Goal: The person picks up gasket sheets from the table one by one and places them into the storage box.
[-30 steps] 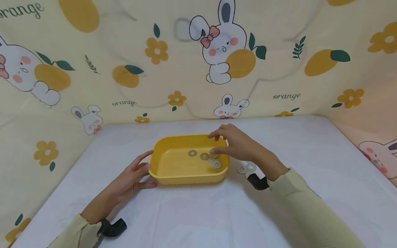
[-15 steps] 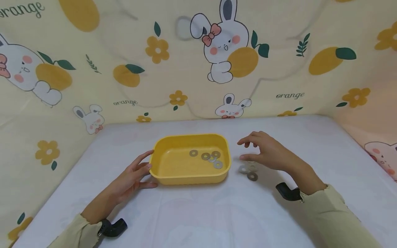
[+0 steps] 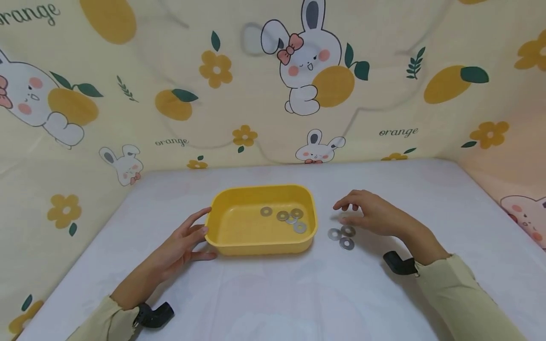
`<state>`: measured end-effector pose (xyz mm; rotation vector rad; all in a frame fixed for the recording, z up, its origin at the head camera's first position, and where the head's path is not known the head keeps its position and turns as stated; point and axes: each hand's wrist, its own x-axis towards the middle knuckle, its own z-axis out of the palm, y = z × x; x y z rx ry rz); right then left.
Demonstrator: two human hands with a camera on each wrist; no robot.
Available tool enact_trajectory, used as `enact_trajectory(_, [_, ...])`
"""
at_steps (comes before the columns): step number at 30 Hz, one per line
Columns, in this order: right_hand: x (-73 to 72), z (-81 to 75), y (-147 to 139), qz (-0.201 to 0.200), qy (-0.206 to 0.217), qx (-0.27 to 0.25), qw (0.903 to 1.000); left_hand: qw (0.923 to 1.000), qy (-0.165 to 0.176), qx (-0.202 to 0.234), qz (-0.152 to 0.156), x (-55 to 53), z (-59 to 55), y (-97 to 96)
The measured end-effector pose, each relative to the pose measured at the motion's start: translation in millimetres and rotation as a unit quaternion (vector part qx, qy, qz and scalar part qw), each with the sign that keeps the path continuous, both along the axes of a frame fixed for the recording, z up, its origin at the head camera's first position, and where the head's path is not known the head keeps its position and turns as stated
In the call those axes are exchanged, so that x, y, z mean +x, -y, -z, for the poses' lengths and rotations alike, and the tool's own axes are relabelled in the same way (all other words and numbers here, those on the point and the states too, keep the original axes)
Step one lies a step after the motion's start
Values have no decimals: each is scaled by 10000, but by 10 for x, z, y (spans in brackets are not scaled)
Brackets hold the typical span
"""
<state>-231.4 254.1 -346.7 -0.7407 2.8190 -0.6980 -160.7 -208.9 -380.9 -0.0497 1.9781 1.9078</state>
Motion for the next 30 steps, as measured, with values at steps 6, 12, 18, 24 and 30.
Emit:
enact_trajectory(6, [-17, 37, -16, 117, 181, 76, 9997, 10000, 8, 7, 46, -1, -11, 3])
enact_trajectory(12, [-20, 49, -40, 111, 379, 134, 9991, 10000, 4, -14, 18, 3, -18, -2])
enact_trajectory(18, [-42, 69, -92, -101, 553, 236, 9981, 10000, -12, 59, 53, 4, -7, -1])
enact_trajectory(24, [-22, 72, -11, -210, 632, 194, 9976, 9999, -26, 112, 73, 8, -21, -4])
enact_trajectory(30, [11, 119, 144, -222, 651, 322, 9971, 9999, -1, 108, 55, 9, -25, -6])
